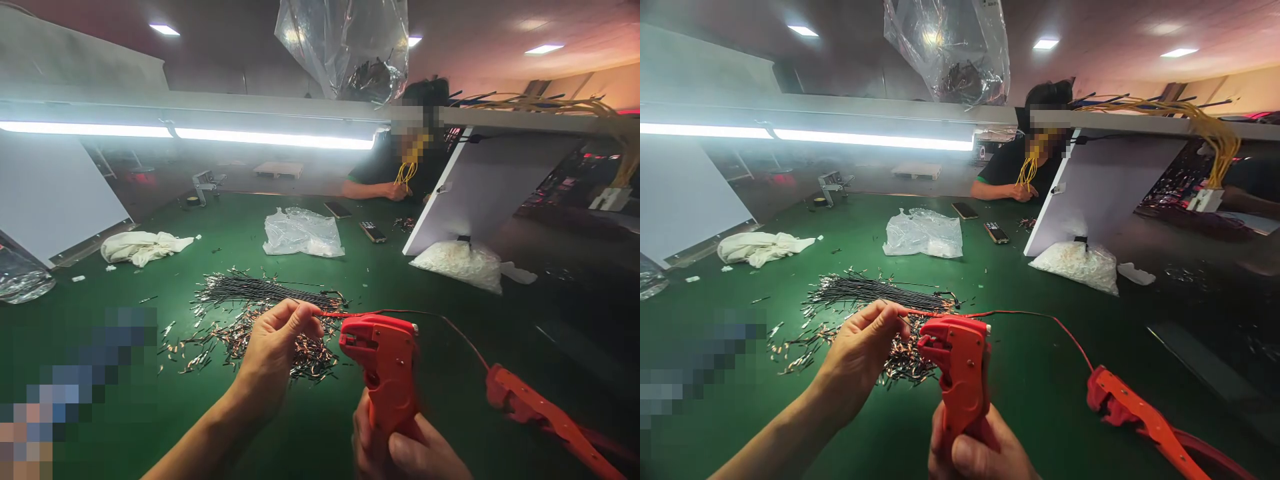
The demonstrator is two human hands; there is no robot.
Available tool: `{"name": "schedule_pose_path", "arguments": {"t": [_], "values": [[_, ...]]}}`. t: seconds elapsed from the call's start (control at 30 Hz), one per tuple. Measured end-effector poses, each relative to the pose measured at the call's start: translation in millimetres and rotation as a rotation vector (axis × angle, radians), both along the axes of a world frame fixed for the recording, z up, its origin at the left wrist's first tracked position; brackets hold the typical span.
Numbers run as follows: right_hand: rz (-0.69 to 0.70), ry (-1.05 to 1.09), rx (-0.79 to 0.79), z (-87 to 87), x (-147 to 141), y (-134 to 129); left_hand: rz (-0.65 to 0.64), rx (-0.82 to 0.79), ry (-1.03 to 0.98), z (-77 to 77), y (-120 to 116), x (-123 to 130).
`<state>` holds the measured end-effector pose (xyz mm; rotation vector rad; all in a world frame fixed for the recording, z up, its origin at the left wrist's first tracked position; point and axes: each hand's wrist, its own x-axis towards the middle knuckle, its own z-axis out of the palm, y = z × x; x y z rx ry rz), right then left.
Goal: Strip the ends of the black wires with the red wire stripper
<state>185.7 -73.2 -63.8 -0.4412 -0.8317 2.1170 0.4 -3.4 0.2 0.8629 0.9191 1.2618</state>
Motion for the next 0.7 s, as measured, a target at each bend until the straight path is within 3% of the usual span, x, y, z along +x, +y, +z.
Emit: {"name": "schedule_pose_path", "arguments": {"t": [0.17,0.43,0.7], "values": [[0.030,0.084,-0.035,2.7,0.1,0.9,-0.009,-0.009,0.015,-0.4,1.1,-0.5],[0.018,0.213,0.071,-16.4,-4.3,1.6,-0.049,0.095,0.118,2.2,3.2,-3.5],[0.015,0.204,-0.027,-3.5,-1.1,-0.2,0.005,0.054,0.146,-5.6,3.4,0.8]]}}
